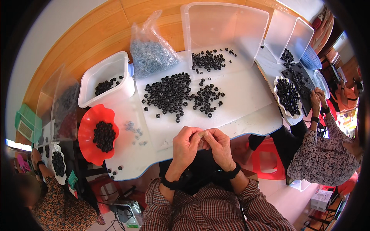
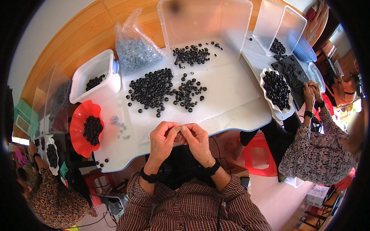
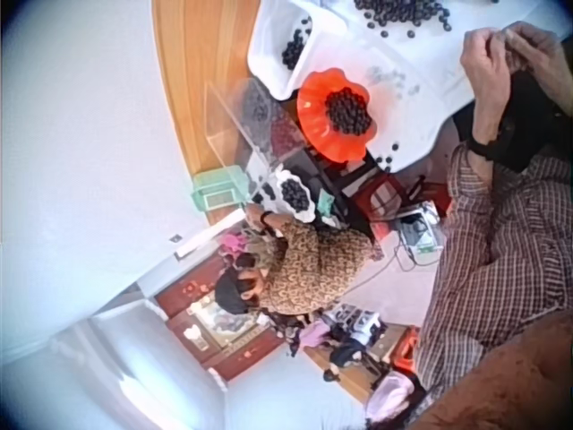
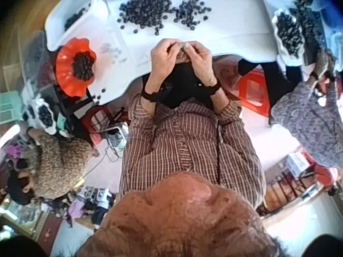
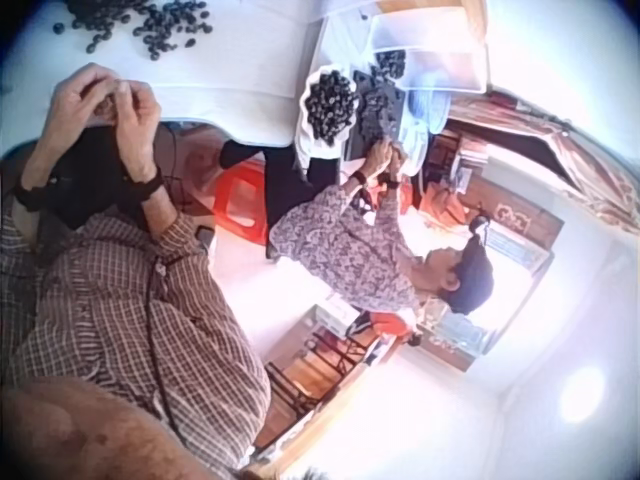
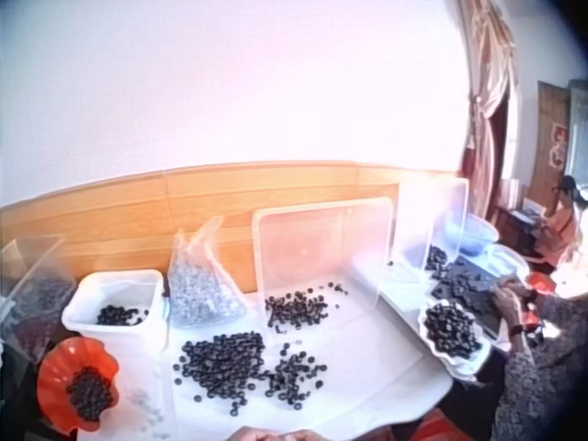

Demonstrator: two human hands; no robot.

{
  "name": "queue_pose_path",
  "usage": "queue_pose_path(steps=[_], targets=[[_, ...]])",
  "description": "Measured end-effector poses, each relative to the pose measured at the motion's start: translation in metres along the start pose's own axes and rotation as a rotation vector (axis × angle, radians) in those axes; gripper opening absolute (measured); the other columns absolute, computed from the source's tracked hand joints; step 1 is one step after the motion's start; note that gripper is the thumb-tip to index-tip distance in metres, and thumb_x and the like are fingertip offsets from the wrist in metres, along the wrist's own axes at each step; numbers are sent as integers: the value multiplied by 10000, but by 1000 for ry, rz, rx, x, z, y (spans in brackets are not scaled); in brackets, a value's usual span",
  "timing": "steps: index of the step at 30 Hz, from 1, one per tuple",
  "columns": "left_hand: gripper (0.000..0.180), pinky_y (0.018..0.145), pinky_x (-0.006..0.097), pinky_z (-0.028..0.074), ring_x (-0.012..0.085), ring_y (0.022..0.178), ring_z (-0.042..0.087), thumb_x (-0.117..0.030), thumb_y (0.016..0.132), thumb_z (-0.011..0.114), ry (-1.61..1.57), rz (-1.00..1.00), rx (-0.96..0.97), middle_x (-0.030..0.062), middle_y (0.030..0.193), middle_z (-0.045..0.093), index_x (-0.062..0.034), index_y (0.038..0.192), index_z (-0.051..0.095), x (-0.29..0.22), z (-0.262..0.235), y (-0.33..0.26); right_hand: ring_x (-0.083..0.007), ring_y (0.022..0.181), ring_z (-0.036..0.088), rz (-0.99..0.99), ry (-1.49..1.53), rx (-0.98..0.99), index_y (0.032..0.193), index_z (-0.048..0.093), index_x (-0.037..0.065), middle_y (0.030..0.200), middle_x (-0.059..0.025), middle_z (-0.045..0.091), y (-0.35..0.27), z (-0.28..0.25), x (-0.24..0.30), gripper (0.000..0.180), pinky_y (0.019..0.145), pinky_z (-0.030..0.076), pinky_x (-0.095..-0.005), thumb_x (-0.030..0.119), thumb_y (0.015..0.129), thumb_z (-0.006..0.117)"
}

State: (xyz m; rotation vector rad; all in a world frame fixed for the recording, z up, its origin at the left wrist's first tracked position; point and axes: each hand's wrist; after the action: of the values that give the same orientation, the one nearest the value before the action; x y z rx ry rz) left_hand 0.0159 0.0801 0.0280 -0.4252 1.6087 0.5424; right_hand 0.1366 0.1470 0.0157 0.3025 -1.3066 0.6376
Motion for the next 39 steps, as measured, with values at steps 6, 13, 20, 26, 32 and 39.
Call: queue_pose_path(steps=[6,13,20,26,32,39], targets=[[119,567,340,481,224,633,613,-31,923,585,475,290,-183,130,827,607,0,1000,670,14,-2,33,-46,637,574,28,-84,-57,997,649,12,810,7,645,1,1,3,199,575,438,-191,207,983,609],[202,684,409,496,332,787,612,-20,895,585,664,323,-197,149,898,592,-50,1079,664,20,5,60,-40,623,574,15,-119,-62,976,646,-4,789,8,636,3,2,2,202,549,437,-186,196,973,620],[168,712,423,509,324,845,612,-141,887,637,899,172,-103,123,942,569,-69,1038,659,20,19,71,-44,628,583,-26,-150,-47,978,647,-2,777,3,637,2,0,1,188,548,441,-188,183,971,617],[128,703,425,496,325,820,609,-127,860,665,880,203,-78,121,939,576,-54,963,640,20,15,67,-52,629,594,-27,-164,-55,977,644,-5,780,-5,639,-1,0,2,193,545,451,-196,185,975,614],[145,708,412,495,323,847,599,-77,819,686,827,286,-76,128,907,573,-30,945,633,18,10,59,-55,626,596,-40,-141,-58,976,644,-4,782,-7,641,-1,0,1,191,546,456,-197,185,974,614],[118,678,413,502,328,783,608,-67,852,643,835,213,-97,136,913,567,-47,968,646,24,-2,43,-55,624,604,-53,-159,-61,969,642,-1,774,-4,636,0,1,0,175,541,458,-197,173,967,621]])
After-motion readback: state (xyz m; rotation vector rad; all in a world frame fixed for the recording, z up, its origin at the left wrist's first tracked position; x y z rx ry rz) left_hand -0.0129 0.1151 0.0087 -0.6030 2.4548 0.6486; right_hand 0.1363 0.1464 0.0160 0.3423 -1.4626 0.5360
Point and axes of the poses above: each hand's wrist, its own y-axis towards the middle knuckle, its own z-axis out of the palm, x = y × z
